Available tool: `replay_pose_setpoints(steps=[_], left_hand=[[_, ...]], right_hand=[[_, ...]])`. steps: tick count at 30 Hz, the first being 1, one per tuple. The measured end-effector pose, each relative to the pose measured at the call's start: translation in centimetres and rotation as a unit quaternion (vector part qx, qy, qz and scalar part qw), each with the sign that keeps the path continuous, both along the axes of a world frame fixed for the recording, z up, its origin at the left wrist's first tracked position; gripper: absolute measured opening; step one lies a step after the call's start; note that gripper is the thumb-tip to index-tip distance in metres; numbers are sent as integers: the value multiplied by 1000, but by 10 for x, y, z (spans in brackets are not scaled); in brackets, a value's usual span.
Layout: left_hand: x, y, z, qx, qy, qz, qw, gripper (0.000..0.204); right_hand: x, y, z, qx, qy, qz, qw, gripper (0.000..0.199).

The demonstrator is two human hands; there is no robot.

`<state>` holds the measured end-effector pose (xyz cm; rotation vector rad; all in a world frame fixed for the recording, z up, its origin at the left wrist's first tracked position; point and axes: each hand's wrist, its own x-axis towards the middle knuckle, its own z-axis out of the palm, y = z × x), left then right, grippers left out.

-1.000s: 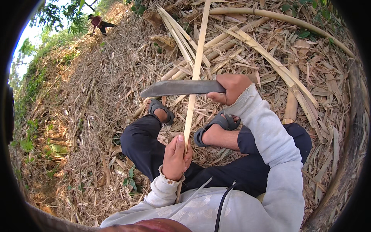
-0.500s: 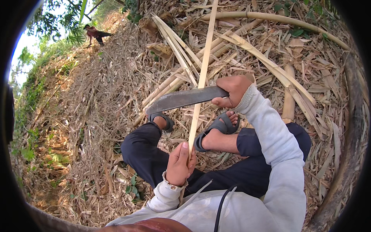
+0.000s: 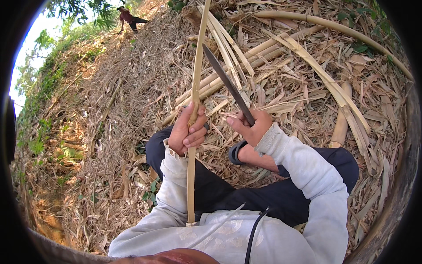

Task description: The person shaves the surface of a bamboo strip with a machete, moving the blade along the length of the wood while holding it in place.

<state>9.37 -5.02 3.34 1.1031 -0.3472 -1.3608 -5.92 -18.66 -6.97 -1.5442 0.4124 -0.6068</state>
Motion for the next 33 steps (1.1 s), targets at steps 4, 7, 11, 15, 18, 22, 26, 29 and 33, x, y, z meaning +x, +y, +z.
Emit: replay_pose_setpoints(steps=[4,7,11,15,18,22,26,29,33], left_hand=[[25,-17,10,-70,-47,48,995,38],[34,-29,9,-108,-99,107,983,40],[37,-38,-6,-124,-194,217,949,36],[13,-44,-6,-169,-266,296,902,35],[-8,-39,-1,-204,-293,312,880,37],[-18,-28,5,-199,-335,351,851,37],[-18,-10,10,-170,-399,346,832,37],[-12,6,15,-153,-468,318,810,40],[-15,22,36,-139,-472,306,815,45]], right_hand=[[-5,15,5,9,22,72,997,49],[-4,33,2,49,-53,102,992,51],[-8,57,11,127,-23,140,982,52],[-12,59,9,-26,-5,48,998,42],[-11,54,14,-28,20,49,998,35],[-12,51,19,-18,37,45,998,29],[-11,53,18,-38,12,58,998,28],[-11,51,12,-11,-11,79,997,28],[-15,57,19,53,-37,101,993,29]])
